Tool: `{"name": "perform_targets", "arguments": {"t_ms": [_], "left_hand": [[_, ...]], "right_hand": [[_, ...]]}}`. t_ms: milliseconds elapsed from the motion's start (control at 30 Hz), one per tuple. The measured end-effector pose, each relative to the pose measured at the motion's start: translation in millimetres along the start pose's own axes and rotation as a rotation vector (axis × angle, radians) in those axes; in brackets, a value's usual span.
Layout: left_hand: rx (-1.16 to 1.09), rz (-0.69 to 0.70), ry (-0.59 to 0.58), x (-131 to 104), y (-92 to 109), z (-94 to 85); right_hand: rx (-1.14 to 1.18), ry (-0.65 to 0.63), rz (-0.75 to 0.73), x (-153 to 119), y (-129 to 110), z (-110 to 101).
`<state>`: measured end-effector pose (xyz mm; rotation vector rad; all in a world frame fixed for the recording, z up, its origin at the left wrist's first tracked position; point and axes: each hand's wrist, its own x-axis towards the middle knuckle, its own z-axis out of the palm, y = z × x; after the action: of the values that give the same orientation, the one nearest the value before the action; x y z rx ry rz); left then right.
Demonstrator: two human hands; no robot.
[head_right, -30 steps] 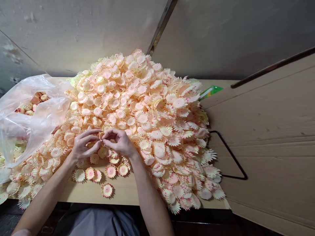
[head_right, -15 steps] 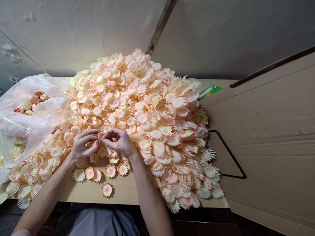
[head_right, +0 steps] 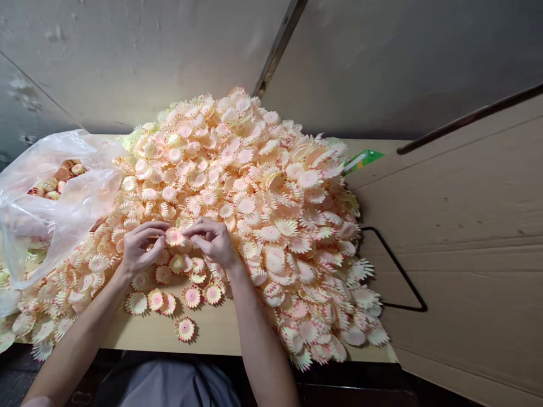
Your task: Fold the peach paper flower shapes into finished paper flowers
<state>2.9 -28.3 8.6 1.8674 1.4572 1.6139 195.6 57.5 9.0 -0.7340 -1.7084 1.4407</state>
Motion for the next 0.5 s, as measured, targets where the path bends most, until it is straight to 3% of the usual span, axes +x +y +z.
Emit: {"name": "perform_targets", "arguments": {"t_ms": [167,300,500], "left_hand": [[-0.048,0.006,-0.112,-0.5,0.4,-1.0],[-0.019,0.095,-0.217,0.0,-2.7,-1.0],[-0.017,0.2,-0.189,-0.4,-10.8,1.8]], "right_hand": [[-0.016,-0.037,0.026,-0.3,1.6,4.4],[0.028,-0.044,0.008,-1.2,-1.3,7.0],[0.167,-0.023,0.13,-0.7,-3.9,12.7]]}}
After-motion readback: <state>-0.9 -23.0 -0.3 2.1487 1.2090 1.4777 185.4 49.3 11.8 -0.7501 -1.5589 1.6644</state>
